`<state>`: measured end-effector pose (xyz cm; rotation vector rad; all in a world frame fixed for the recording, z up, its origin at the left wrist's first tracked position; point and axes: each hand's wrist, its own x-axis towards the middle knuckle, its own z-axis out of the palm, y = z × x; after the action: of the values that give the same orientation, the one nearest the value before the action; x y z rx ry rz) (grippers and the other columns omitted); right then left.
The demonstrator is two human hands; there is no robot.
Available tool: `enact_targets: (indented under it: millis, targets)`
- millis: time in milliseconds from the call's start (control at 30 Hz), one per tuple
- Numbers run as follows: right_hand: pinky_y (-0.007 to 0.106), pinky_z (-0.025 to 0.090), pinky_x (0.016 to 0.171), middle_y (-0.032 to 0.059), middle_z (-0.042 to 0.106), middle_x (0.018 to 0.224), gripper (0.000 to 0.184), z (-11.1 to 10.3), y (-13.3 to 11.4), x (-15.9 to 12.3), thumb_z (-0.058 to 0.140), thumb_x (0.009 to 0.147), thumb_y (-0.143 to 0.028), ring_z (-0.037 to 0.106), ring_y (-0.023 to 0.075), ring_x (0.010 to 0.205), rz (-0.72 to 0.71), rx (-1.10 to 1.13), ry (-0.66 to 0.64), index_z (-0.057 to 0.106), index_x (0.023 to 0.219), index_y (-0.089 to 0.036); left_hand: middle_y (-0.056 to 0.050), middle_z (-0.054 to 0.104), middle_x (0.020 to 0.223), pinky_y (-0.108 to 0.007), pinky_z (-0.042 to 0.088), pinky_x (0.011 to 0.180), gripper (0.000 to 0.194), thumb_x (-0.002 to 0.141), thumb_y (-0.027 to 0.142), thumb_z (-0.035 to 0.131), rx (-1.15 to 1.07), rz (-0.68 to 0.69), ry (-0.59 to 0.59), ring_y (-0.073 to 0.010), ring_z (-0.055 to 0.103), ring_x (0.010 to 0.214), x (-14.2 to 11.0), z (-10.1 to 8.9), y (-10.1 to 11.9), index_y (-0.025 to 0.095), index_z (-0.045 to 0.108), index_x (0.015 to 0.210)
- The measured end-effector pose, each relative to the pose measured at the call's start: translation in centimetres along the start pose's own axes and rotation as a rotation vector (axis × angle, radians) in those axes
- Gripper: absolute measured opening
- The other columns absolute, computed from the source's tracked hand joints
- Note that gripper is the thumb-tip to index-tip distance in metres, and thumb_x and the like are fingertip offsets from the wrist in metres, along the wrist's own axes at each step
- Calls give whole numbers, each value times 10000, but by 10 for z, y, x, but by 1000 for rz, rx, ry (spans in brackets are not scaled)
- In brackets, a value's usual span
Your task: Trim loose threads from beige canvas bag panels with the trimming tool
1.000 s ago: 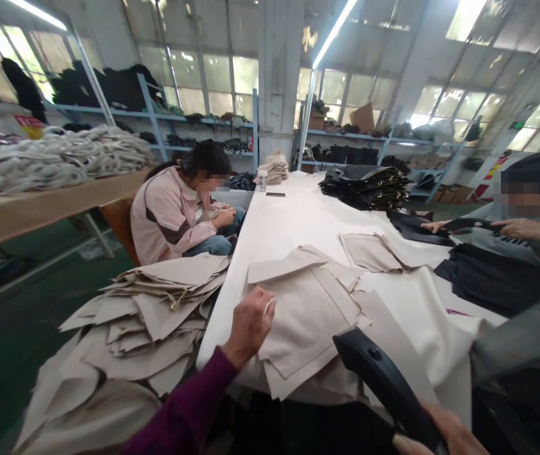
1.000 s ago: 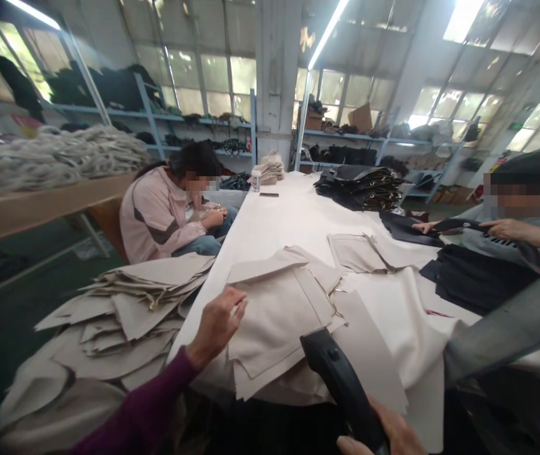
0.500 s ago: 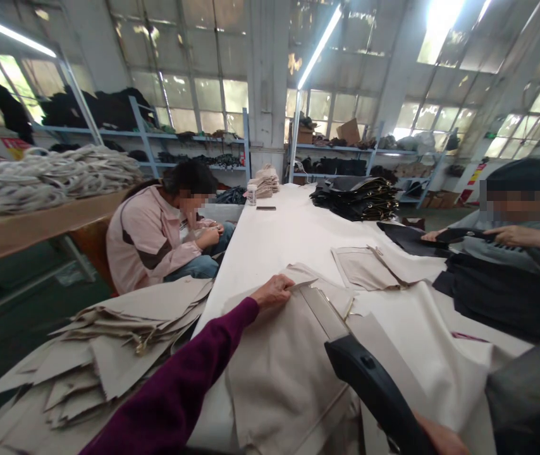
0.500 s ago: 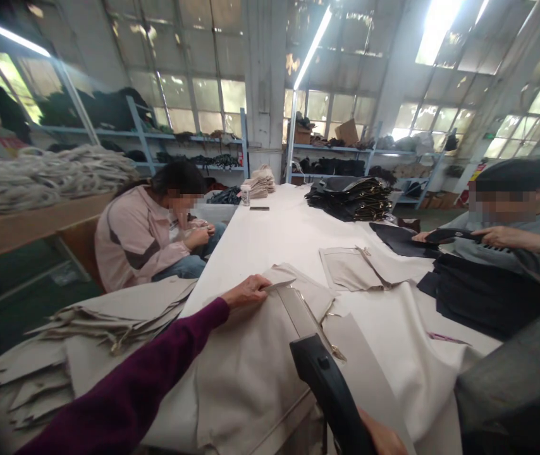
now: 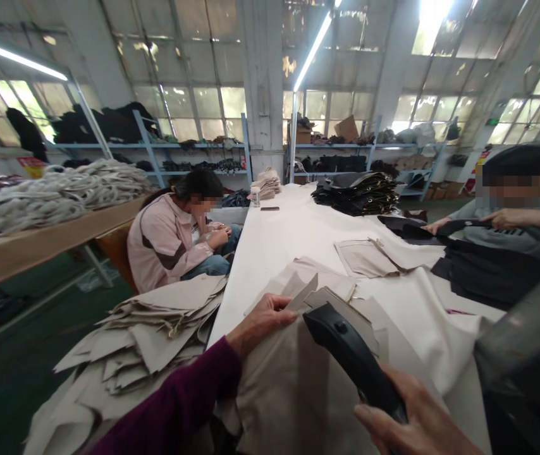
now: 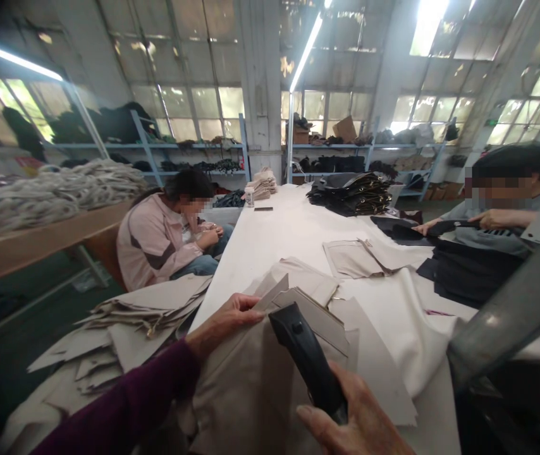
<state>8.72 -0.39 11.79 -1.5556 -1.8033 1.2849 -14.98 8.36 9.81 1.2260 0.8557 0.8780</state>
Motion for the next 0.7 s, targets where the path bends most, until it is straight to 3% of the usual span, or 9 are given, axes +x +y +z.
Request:
enact_targets:
  millis: [233, 367, 533, 700]
  targets:
    - [170, 399, 376, -91, 459, 435, 154, 5, -9, -13, 528, 775, -320, 477, 92, 376, -40, -1, -18, 475, 811, -179, -46, 683, 721, -245, 431, 603, 271, 739, 294, 626, -13, 97, 45, -179, 607, 658, -22, 25, -10, 125, 720, 929]
    - [174, 416, 391, -89, 488, 463, 164, 2, -8, -17, 532, 803, -317, 499, 94, 390, -86, 45, -32, 465, 855, -176, -20, 627, 702, -235, 397, 606, 206, 787, 259, 546, 187, 232, 94, -160, 563, 683, -27, 33, -18, 135, 709, 803]
    - [185, 416, 402, -78, 509, 486, 177, -2, -7, -18, 531, 828, -343, 501, 97, 403, -122, 91, -28, 475, 835, -176, -10, 555, 665, -236, 382, 614, 248, 793, 248, 506, 460, 363, 261, -141, 495, 664, -34, 42, -30, 150, 634, 605]
    - [207, 422, 412, -69, 511, 461, 267, -15, -3, -23, 543, 816, -430, 504, 109, 395, -129, 58, 77, 479, 739, -183, -15, 592, 660, -244, 395, 617, 234, 779, 265, 518, 432, 356, 297, -161, 529, 691, -39, 42, -34, 152, 668, 641]
